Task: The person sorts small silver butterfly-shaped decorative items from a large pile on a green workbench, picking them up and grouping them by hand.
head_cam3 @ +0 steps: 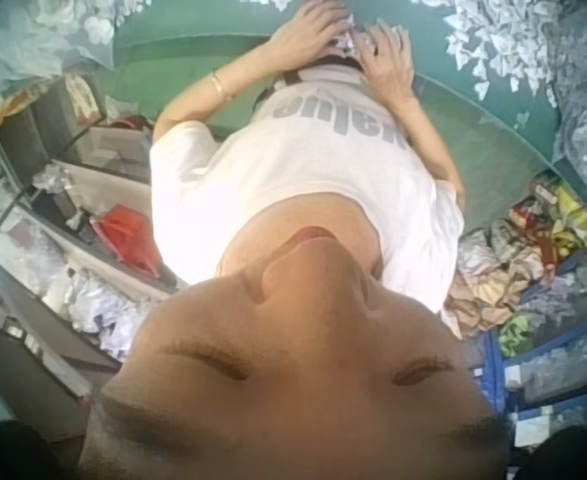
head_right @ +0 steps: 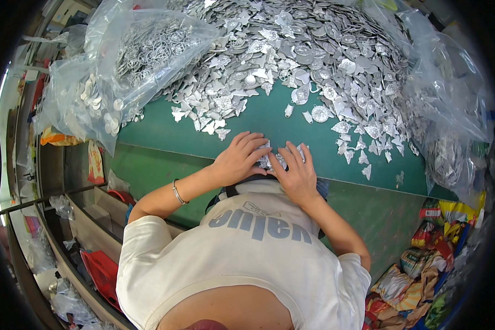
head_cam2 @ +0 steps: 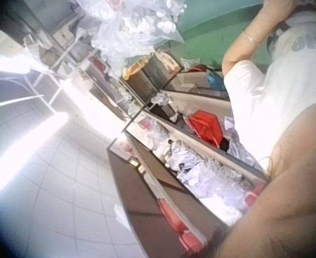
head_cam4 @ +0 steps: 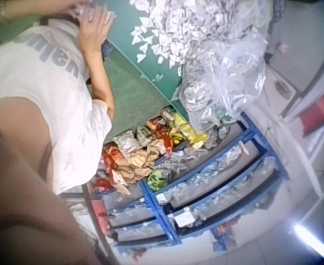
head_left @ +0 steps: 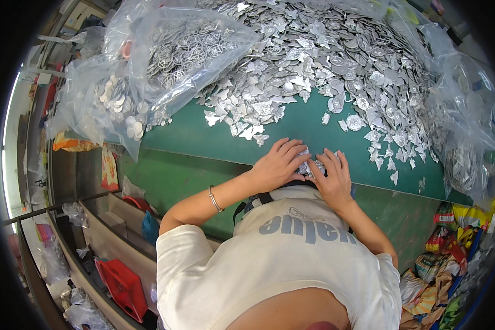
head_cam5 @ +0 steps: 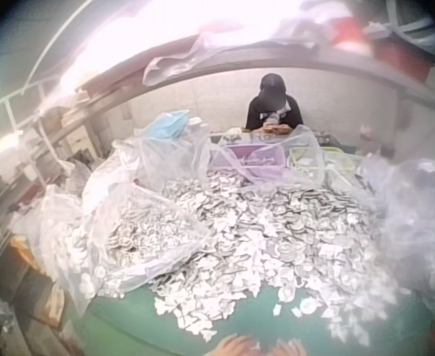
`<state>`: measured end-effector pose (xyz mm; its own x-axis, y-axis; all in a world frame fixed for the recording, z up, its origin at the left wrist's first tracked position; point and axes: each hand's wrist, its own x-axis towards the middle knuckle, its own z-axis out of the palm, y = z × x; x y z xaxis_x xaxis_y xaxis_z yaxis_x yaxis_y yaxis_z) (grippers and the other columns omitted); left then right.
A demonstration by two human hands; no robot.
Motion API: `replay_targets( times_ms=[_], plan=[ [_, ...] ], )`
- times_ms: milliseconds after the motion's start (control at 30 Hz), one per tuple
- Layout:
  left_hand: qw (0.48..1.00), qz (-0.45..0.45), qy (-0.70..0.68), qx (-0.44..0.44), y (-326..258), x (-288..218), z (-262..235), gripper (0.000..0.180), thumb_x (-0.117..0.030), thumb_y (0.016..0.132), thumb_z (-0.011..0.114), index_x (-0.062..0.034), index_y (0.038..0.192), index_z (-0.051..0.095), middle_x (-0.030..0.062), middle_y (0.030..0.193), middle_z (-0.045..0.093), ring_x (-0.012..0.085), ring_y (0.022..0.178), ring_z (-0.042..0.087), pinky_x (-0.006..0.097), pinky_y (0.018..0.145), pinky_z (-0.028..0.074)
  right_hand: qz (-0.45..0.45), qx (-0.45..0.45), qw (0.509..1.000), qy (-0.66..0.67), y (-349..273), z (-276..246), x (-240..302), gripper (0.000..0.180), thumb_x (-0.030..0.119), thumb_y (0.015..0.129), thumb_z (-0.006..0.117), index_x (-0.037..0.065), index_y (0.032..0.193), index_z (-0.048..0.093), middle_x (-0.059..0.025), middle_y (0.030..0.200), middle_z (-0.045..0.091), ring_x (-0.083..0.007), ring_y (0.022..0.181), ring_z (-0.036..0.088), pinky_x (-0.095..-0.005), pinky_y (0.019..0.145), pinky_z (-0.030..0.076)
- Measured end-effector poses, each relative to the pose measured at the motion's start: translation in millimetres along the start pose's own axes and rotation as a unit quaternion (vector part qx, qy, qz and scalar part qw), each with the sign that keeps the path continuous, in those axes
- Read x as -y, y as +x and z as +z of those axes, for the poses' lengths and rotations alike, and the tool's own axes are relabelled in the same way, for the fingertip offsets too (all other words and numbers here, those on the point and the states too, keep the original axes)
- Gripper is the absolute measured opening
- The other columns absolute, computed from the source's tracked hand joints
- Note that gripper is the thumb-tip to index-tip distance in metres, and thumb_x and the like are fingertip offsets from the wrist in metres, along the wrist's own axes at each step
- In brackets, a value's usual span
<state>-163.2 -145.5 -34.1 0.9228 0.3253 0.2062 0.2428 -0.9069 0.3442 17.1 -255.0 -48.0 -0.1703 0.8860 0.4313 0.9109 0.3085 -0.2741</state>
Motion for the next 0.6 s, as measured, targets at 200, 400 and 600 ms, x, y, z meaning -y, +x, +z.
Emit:
replay_targets(
  times_ms=[200, 400, 600],
  plan=[
    [0.999, 0.021, 0.025, -0.007, 3, -1, -2, 0.058, -0.034, 0.077, 0.067, -0.0015, 0.122, 0.05, 0.0139, 0.126, 0.049, 0.0298, 0.124, 0.04, 0.045, 0.105, 0.03, 0.025, -0.025, 0.999, -0.001, 4, -4, 3, 0.042, 0.027, 0.072, 0.071, 0.011, 0.11, 0.064, -0.0128, 0.12, 0.055, -0.0339, 0.113, 0.051, -0.0525, 0.093, 0.039],
    [1.0, 0.02, 0.016, -0.014, -2, 2, 2, 0.05, -0.028, 0.077, 0.068, -0.0025, 0.117, 0.053, 0.0142, 0.123, 0.049, 0.0304, 0.121, 0.042, 0.044, 0.104, 0.032, -0.011, -0.031, 0.999, -0.014, 3, 0, 0, 0.043, 0.027, 0.072, 0.071, 0.011, 0.111, 0.063, -0.0124, 0.119, 0.056, -0.0345, 0.117, 0.049, -0.0522, 0.094, 0.039],
    [0.995, -0.01, 0.0, -0.102, 7, 2, 8, 0.033, -0.019, 0.077, 0.069, -0.0092, 0.107, 0.058, 0.0125, 0.109, 0.05, 0.0304, 0.105, 0.047, 0.042, 0.087, 0.039, 0.024, -0.052, 0.998, 0.008, 7, -2, 1, 0.038, 0.019, 0.075, 0.07, 0.007, 0.11, 0.061, -0.0106, 0.1, 0.058, -0.0315, 0.103, 0.055, -0.0495, 0.088, 0.041]
  ],
)
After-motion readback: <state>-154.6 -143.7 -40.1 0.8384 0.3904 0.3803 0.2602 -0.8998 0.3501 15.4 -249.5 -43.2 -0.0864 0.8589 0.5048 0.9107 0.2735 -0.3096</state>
